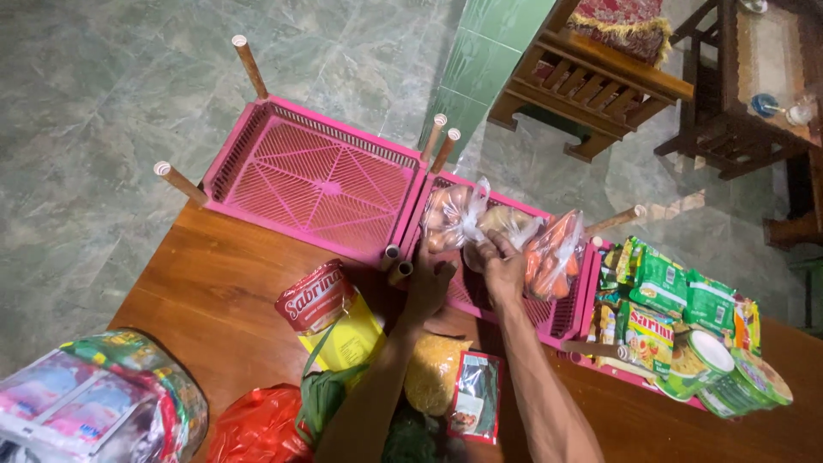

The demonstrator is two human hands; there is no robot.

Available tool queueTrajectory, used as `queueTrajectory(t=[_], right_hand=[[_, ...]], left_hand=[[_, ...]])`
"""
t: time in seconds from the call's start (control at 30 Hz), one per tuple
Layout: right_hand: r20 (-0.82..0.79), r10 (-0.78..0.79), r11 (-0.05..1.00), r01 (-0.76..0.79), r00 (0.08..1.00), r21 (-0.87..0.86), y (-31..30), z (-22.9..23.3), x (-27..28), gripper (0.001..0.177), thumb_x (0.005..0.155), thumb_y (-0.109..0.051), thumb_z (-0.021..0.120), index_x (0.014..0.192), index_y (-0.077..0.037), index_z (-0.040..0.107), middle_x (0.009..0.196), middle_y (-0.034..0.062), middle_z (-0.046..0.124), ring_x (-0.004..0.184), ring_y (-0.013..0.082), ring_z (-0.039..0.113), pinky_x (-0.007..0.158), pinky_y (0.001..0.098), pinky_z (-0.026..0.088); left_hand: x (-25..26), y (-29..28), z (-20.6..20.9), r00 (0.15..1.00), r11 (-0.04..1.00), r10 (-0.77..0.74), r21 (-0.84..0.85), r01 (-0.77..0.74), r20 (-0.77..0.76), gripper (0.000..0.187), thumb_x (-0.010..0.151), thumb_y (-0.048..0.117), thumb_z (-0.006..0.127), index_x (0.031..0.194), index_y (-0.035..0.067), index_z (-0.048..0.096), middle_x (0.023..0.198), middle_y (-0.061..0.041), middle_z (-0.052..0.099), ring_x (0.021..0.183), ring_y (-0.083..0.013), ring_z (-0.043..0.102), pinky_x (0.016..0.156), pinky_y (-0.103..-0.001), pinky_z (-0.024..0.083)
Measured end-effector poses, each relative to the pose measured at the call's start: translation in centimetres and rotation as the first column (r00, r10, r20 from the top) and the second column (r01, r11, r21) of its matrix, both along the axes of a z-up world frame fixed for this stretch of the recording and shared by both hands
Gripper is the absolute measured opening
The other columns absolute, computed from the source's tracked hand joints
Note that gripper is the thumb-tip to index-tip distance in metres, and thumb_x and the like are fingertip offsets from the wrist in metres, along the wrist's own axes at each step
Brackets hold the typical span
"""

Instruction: Place and organize grocery items including instant noodles, vegetables, eggs, and potatoes into a tiered storage rack on a table.

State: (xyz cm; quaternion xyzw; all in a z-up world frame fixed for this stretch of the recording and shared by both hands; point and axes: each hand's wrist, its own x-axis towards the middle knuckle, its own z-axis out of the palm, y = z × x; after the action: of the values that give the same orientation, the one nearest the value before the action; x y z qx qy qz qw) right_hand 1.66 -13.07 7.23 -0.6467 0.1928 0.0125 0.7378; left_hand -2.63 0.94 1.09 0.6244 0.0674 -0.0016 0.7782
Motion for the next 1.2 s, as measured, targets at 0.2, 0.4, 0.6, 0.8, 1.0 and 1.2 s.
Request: queueTrajectory(t=[0.2, 0.4, 0.6, 0.8, 1.0, 1.2], right_hand=[[0.001, -0.025, 0.996, 0.025, 1.0, -0.086, -0.6, 3.9, -3.8, 0.033, 0.096, -0.002, 0.062, 0.127, 0.009, 0.066, 0.111, 0.0115, 0.074, 0.096, 0.0176, 0.072, 0.087, 0.0291, 0.062], [-0.017, -0.055, 0.996, 0.053, 0.998, -0.066, -1.6, 5.4, -9.2, 0.031, 0.097, -0.001, 0.065, 0.126, 0.01, 0.066, 0.11, 0.0169, 0.075, 0.09, 0.0218, 0.073, 0.079, 0.0313, 0.06], [-0.1, -0.094, 0.992, 0.101, 0.991, 0.072, -4.4, 4.8, -17.1, 0.035, 0.097, -0.003, 0.062, 0.129, 0.011, 0.061, 0.113, 0.0192, 0.073, 0.094, 0.0251, 0.075, 0.084, 0.0334, 0.063], [-0.165, -0.178, 0.975, 0.197, 0.97, 0.106, -7.2, 4.1, -26.1, 0.037, 0.098, -0.005, 0.061, 0.131, 0.012, 0.058, 0.117, 0.0243, 0.069, 0.099, 0.0298, 0.073, 0.091, 0.0392, 0.062], [-0.208, -0.213, 0.952, 0.251, 0.955, 0.177, -9.7, 2.3, -33.5, 0.037, 0.099, -0.006, 0.059, 0.133, 0.011, 0.055, 0.121, 0.0251, 0.068, 0.103, 0.0318, 0.071, 0.094, 0.043, 0.06], [-0.261, -0.273, 0.925, 0.327, 0.926, 0.191, -9.4, 3.1, -38.9, 0.035, 0.098, -0.005, 0.059, 0.13, 0.01, 0.056, 0.119, 0.0248, 0.068, 0.104, 0.0323, 0.071, 0.095, 0.0427, 0.06]], left_hand=[[-2.7, 0.1, -3.2, 0.976, 0.972, 0.019, 0.223, -0.069, 0.218, 0.071, 0.096, 0.008, 0.069, 0.156, -0.007, 0.035, 0.122, -0.019, 0.055, 0.106, -0.0225, 0.053, 0.091, -0.035, 0.049], [-8.3, 0.8, -2.0, 0.99, 0.969, -0.069, -0.227, 0.095, 0.12, 0.06, 0.101, 0.009, 0.063, 0.153, -0.004, 0.036, 0.147, -0.009, 0.051, 0.136, -0.0159, 0.05, 0.112, -0.031, 0.043], [-17.0, 3.5, -0.6, 0.999, 0.981, -0.032, -0.192, 0.038, 0.032, 0.052, 0.1, 0.003, 0.058, 0.149, -0.004, 0.045, 0.146, -0.014, 0.055, 0.137, -0.0254, 0.053, 0.111, -0.035, 0.046], [-24.7, 5.1, 5.4, 0.994, 0.994, -0.02, -0.113, 0.007, -0.107, 0.048, 0.099, -0.001, 0.056, 0.146, -0.005, 0.048, 0.144, -0.017, 0.06, 0.133, -0.0238, 0.059, 0.113, -0.034, 0.047], [-31.3, 6.3, 5.1, 0.993, 0.984, -0.051, -0.176, 0.032, -0.107, 0.048, 0.094, -0.004, 0.055, 0.142, -0.009, 0.055, 0.139, -0.018, 0.063, 0.128, -0.0241, 0.063, 0.111, -0.034, 0.048], [-35.1, 7.2, 5.6, 0.989, 0.997, -0.058, -0.061, 0.05, -0.133, 0.048, 0.097, -0.001, 0.051, 0.145, -0.004, 0.05, 0.141, -0.014, 0.062, 0.131, -0.0184, 0.06, 0.112, -0.031, 0.045]])
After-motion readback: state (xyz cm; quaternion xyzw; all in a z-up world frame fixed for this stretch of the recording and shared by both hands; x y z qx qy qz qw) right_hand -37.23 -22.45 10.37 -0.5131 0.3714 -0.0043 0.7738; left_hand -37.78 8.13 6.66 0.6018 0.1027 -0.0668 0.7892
